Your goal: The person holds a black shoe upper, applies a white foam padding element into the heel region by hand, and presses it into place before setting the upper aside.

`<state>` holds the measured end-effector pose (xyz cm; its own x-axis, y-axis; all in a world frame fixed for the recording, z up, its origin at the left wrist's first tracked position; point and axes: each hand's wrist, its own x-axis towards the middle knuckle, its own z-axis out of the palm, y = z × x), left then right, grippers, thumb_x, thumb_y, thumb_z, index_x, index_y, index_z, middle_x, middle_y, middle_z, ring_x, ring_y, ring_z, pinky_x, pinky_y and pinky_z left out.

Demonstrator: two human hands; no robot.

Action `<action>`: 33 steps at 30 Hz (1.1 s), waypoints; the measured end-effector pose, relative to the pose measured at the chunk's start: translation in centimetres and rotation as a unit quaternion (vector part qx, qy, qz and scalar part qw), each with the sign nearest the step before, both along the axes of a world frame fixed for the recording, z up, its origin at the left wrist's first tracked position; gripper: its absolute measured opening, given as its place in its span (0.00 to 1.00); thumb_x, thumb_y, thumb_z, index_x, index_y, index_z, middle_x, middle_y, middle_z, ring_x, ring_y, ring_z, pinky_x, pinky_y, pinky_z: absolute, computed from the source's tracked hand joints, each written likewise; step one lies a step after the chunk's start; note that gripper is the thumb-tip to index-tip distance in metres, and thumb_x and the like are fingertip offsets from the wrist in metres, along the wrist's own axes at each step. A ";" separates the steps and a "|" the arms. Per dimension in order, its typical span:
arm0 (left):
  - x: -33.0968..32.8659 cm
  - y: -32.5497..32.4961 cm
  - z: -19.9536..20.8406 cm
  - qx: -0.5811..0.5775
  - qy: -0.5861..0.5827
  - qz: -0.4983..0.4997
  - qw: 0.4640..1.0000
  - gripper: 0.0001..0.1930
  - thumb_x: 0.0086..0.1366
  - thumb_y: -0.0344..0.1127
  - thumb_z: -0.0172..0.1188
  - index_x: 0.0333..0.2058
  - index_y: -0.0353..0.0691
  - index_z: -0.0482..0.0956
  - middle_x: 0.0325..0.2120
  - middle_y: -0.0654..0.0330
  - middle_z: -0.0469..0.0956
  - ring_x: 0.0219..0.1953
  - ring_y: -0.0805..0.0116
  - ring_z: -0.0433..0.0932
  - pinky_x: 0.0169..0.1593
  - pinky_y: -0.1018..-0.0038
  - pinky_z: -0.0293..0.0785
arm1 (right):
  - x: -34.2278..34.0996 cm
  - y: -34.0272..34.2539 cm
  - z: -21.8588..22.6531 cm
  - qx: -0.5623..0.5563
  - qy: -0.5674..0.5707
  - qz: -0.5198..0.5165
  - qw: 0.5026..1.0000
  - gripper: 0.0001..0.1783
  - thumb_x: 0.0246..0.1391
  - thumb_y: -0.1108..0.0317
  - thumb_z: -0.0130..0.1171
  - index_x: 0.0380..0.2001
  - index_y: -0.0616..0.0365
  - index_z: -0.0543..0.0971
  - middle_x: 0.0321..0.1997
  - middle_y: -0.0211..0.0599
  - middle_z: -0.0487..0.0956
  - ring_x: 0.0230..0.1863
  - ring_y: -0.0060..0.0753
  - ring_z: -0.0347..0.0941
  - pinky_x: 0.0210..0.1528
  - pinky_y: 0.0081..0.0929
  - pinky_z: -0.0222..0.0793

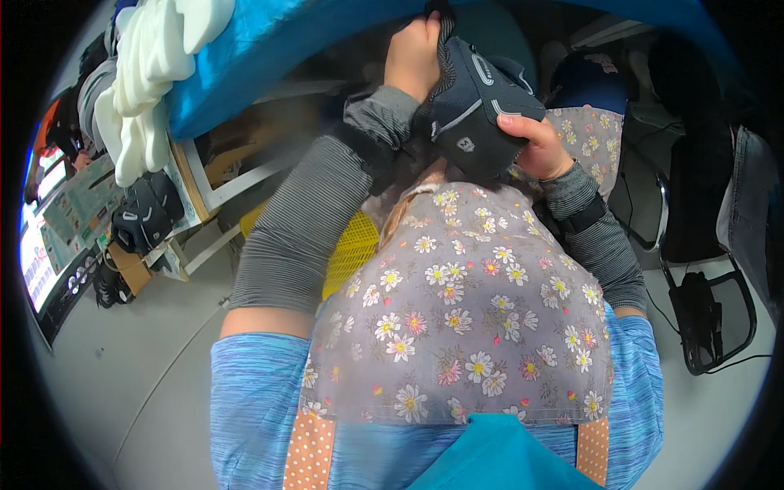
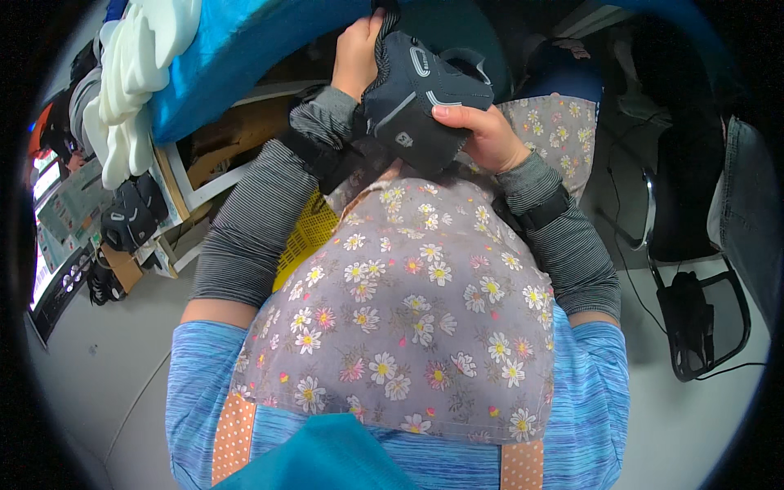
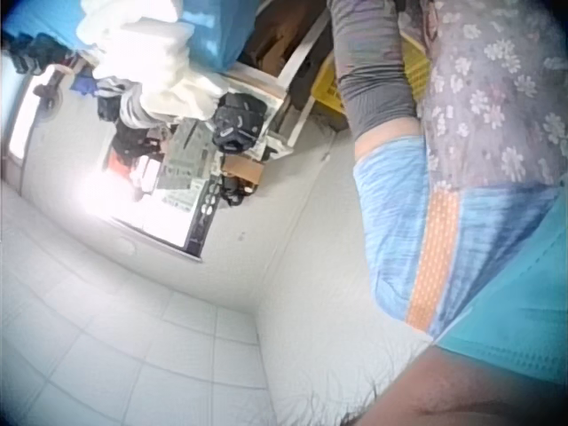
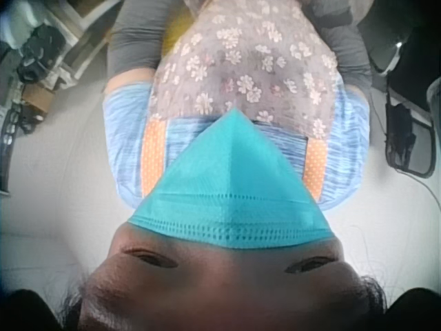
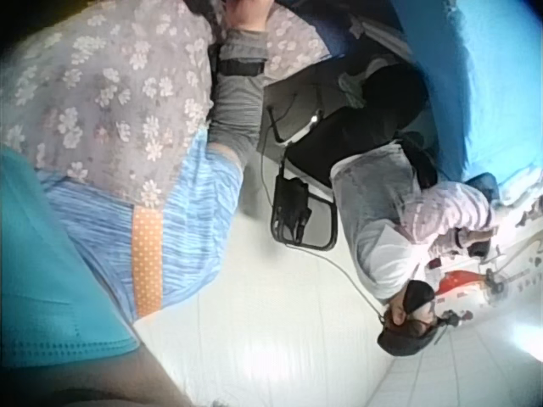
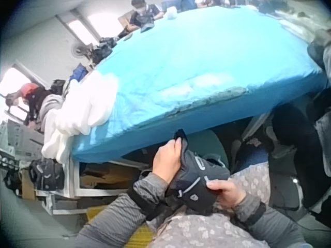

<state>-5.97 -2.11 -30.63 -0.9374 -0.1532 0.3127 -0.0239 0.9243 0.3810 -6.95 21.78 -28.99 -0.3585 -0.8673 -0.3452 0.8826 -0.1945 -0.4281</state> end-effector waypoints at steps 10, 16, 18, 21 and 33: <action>0.4 1.2 3.6 0.152 -0.041 0.172 0.972 0.21 0.70 0.47 0.49 0.28 0.35 0.77 0.27 0.41 0.79 0.34 0.38 0.78 0.38 0.52 0.73 | 0.0 -0.4 -0.4 -0.017 -0.077 0.014 0.997 0.21 0.59 0.63 0.53 0.47 0.69 0.79 0.49 0.45 0.82 0.49 0.38 0.79 0.57 0.32 0.72; 0.8 1.6 5.2 0.171 -0.036 0.166 0.971 0.23 0.72 0.49 0.50 0.27 0.32 0.75 0.24 0.41 0.76 0.29 0.39 0.76 0.33 0.55 0.71 | 0.2 -0.1 -0.6 -0.040 -0.092 -0.002 0.995 0.21 0.58 0.64 0.54 0.48 0.69 0.79 0.49 0.45 0.82 0.49 0.39 0.79 0.58 0.34 0.71; 0.6 1.6 4.3 0.173 -0.062 0.184 0.966 0.23 0.71 0.50 0.47 0.28 0.35 0.77 0.26 0.41 0.79 0.33 0.37 0.78 0.37 0.51 0.73 | 0.1 -0.3 -0.3 -0.023 -0.061 -0.025 0.998 0.18 0.57 0.68 0.54 0.47 0.68 0.79 0.48 0.44 0.82 0.50 0.38 0.79 0.56 0.33 0.72; 0.2 1.4 3.4 0.190 -0.058 0.159 0.967 0.24 0.72 0.49 0.46 0.28 0.33 0.76 0.27 0.40 0.78 0.33 0.36 0.77 0.37 0.51 0.72 | -0.5 0.0 -1.0 -0.016 -0.086 0.000 0.996 0.17 0.56 0.69 0.56 0.47 0.67 0.79 0.48 0.43 0.82 0.49 0.36 0.79 0.55 0.31 0.73; -0.4 2.3 0.4 0.296 -0.015 0.185 0.937 0.24 0.73 0.47 0.45 0.29 0.30 0.77 0.28 0.38 0.78 0.34 0.36 0.76 0.37 0.53 0.71 | -0.5 0.2 -1.3 -0.029 -0.050 0.019 0.998 0.19 0.57 0.65 0.56 0.47 0.66 0.79 0.47 0.42 0.82 0.47 0.35 0.79 0.53 0.29 0.73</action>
<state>-6.36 0.21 -30.23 -0.7932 -0.6074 0.0442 -0.3202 0.4777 0.8181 -7.49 21.95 -30.34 -0.2919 -0.8989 -0.3267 0.9276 -0.1828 -0.3259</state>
